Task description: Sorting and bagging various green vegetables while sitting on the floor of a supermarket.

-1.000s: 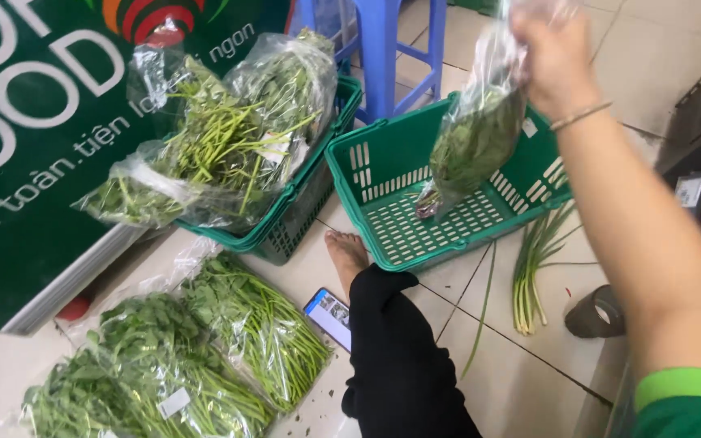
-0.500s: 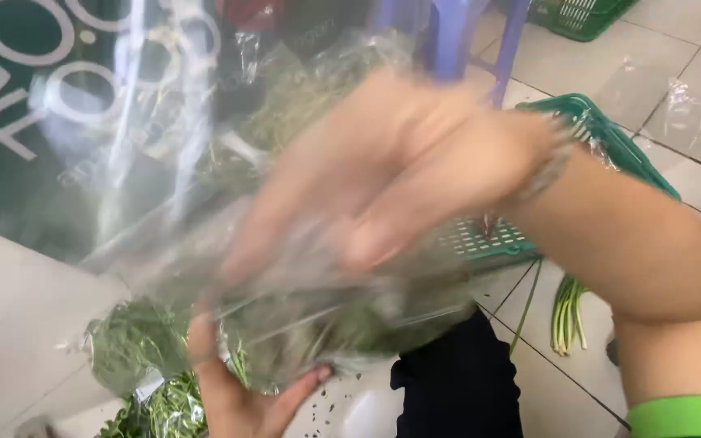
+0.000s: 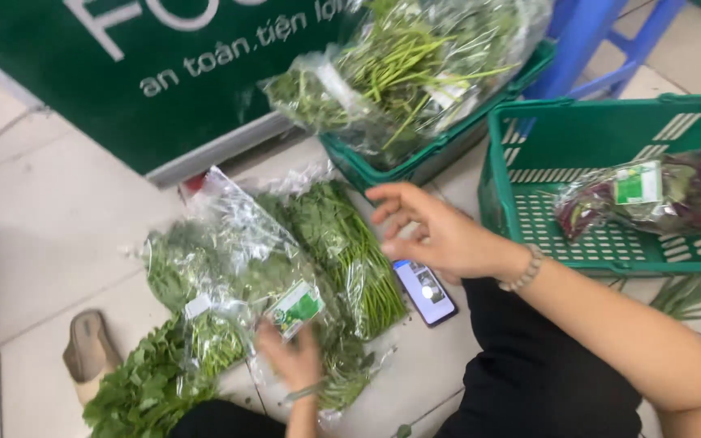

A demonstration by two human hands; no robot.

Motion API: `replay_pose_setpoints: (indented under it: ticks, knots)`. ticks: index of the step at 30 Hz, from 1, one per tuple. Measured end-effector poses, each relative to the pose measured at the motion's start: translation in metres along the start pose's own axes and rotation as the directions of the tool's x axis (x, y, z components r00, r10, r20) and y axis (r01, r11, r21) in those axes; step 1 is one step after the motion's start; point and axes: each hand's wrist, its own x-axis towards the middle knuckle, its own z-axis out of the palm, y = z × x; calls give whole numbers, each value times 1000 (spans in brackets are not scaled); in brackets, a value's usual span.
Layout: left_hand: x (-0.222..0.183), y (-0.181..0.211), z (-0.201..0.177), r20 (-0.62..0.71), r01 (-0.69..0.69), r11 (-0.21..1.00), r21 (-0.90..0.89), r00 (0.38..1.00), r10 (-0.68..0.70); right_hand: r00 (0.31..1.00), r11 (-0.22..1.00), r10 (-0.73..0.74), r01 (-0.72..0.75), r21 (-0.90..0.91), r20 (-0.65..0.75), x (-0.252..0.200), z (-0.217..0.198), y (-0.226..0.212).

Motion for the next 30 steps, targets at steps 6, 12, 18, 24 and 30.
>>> replay_pose_setpoints:
  ticks: [6,12,18,24,30]
  knots:
    - [-180,55,141,892,840,542,-25,264,-367,986,977,126,-105,-186,106,-10,12,20]
    - [-159,165,150,642,585,663,467,291,-709,987,976,115,-91,-199,113,-11,6,25]
    - [-142,196,170,409,664,532,526,351,-842,969,966,208,-183,-182,133,-14,11,27]
    - [-147,180,185,320,617,542,570,441,-839,957,962,243,-218,-162,158,-22,1,54]
    - [-125,155,126,722,602,667,440,206,-661,968,971,217,-201,-128,127,-20,-8,71]
